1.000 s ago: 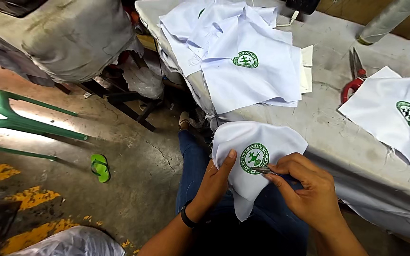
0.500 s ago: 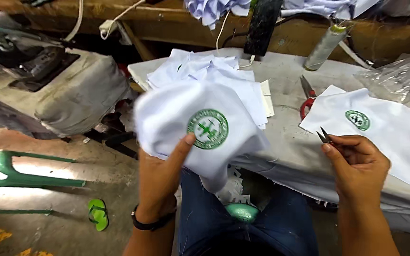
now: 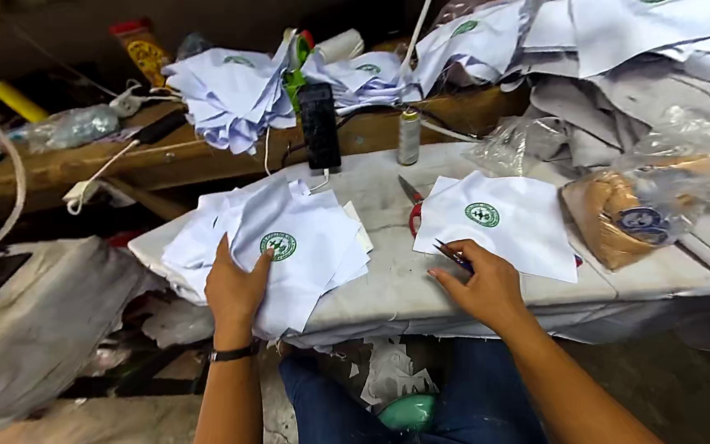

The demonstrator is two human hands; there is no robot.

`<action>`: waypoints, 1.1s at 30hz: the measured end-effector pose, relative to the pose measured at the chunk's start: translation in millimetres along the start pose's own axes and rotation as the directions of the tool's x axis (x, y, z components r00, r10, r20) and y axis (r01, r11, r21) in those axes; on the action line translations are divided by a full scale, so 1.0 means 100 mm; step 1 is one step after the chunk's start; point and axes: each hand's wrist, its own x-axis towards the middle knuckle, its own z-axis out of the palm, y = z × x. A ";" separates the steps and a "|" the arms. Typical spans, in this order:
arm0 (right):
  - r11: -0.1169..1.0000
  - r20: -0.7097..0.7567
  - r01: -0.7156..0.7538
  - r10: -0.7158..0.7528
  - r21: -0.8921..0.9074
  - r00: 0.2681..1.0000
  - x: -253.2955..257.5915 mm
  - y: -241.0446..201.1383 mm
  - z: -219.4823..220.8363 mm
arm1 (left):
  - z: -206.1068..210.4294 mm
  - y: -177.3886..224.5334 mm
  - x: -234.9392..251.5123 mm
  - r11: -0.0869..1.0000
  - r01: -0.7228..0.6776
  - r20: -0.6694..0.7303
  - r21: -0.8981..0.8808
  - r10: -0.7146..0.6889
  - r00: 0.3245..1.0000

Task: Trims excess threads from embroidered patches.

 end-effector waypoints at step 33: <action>0.676 0.357 -0.135 -0.200 0.724 0.913 -0.72 -1.32 0.28 | 0.35 0.36 -2.45 0.133 0.342 0.367 -0.930 0.365 0.856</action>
